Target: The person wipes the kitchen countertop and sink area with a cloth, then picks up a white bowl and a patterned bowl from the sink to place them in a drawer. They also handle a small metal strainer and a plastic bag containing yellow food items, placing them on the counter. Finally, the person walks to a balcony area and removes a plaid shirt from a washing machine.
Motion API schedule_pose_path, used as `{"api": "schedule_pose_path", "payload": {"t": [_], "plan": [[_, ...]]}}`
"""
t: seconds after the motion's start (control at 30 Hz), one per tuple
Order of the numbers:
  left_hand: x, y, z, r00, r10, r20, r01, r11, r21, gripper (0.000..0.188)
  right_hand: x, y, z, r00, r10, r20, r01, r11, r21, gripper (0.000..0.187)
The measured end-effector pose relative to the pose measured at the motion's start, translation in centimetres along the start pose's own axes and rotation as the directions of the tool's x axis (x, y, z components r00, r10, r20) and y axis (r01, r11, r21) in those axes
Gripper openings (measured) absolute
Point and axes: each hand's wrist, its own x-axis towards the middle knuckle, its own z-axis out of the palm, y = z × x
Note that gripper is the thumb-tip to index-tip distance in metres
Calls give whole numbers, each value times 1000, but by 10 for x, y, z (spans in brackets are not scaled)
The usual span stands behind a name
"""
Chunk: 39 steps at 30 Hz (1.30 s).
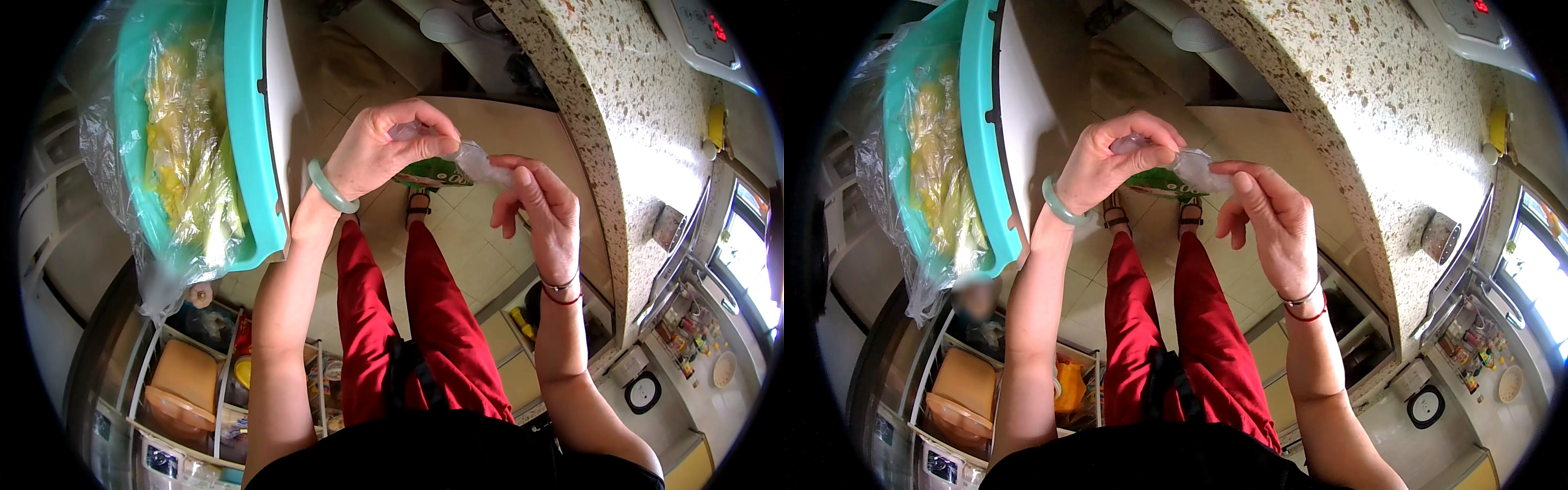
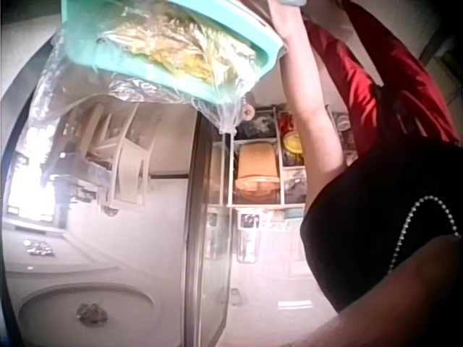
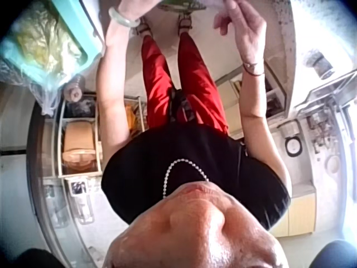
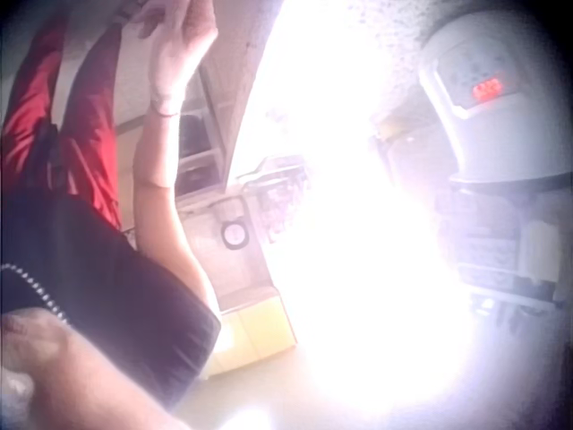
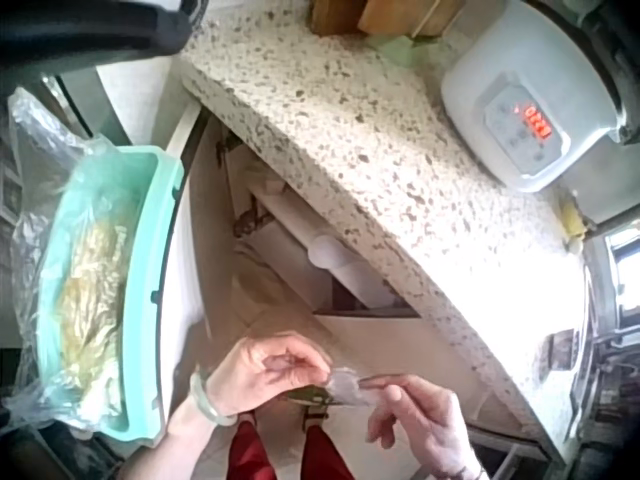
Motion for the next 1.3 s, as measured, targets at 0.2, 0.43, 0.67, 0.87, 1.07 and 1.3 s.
{"api": "schedule_pose_path", "payload": {"t": [0.2, 0.43, 0.67, 0.87, 1.07, 1.3], "plan": [[0, -1, 0, 999, 46, 27, -47, 999, 2, 8, 4, 12, 6, 963, -116, -244, 111, 993, -37, 24], [0, 1, 0, 997, 73, 29, -74, 997, 18, 9, 1, 3, 5, 982, -176, -63, 150, 943, -296, 18], [0, 3, 4, 996, 73, 42, -74, 997, 24, 9, 4, -5, 7, 995, -79, 57, 98, 806, -584, 23], [-1, 8, 1, 1000, -24, -7, 24, 999, 27, 11, 11, 10, 12, 970, -88, -225, 31, 969, -246, 22], [-2, 10, 0, 996, -45, -82, 52, 994, 92, 11, 4, 23, 22, 847, -456, -274, 335, 858, -389, 33], [-4, 10, -4, 998, -9, -66, 8, 1000, -5, 12, 14, 20, 15, 927, -367, -72, 246, 742, -623, 38]]}}
